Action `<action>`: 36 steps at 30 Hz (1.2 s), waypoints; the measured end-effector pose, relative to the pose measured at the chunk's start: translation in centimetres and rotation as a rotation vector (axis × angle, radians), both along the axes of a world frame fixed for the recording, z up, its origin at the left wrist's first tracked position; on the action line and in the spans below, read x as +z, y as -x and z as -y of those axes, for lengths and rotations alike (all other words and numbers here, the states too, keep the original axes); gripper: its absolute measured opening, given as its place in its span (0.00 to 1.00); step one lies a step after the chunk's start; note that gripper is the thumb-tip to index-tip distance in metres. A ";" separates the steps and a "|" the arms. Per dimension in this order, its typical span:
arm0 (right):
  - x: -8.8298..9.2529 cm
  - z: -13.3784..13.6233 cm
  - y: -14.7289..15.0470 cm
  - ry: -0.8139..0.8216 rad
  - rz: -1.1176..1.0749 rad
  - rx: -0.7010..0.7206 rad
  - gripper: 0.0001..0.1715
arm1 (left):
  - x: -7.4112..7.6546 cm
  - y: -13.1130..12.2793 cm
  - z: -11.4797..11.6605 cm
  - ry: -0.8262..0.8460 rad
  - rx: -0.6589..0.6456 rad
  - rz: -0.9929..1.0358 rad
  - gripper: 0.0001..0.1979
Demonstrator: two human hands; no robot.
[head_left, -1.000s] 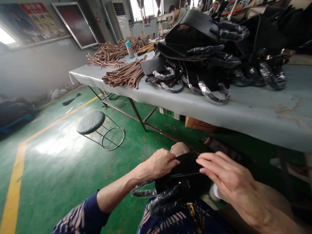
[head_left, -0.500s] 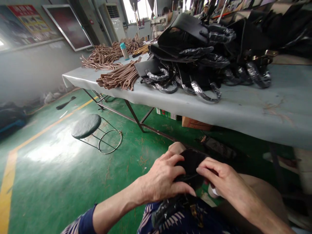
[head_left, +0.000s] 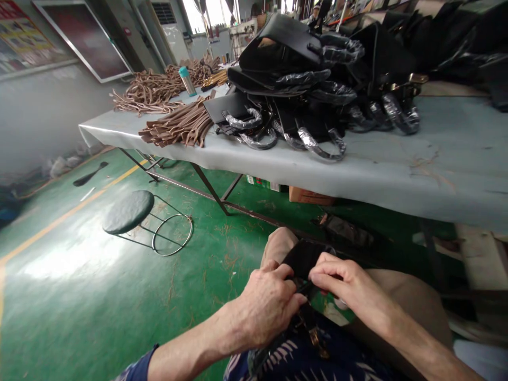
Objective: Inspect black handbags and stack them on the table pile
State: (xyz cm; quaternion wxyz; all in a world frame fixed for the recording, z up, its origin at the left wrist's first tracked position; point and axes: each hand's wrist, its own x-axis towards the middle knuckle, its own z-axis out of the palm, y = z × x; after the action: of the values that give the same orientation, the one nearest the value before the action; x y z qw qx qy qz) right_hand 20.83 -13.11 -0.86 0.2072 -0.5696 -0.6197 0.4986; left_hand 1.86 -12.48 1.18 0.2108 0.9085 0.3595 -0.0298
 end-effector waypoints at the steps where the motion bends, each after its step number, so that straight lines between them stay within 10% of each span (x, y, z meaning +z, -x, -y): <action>1: -0.1 -0.2 -0.1 0.030 -0.039 -0.010 0.15 | 0.0 0.0 0.0 -0.008 -0.008 -0.006 0.21; 8: -1.8 -0.8 -0.6 0.249 -0.286 -0.160 0.15 | -0.6 -0.1 -0.1 -0.133 -0.153 -0.040 0.18; 26: -1.2 0.1 1.9 -0.098 0.172 -0.149 0.11 | -0.6 -0.5 0.1 -0.056 0.003 -0.040 0.18; 36: -2.9 -0.2 0.0 -0.127 0.046 -0.306 0.17 | -0.4 -0.6 0.1 -0.039 0.018 -0.031 0.19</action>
State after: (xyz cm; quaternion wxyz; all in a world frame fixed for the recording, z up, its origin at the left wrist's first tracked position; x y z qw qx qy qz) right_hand 20.82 -12.87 -3.80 0.3021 -0.6543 -0.5604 0.4080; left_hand 2.45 -12.53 0.82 0.1879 0.9086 0.3715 -0.0349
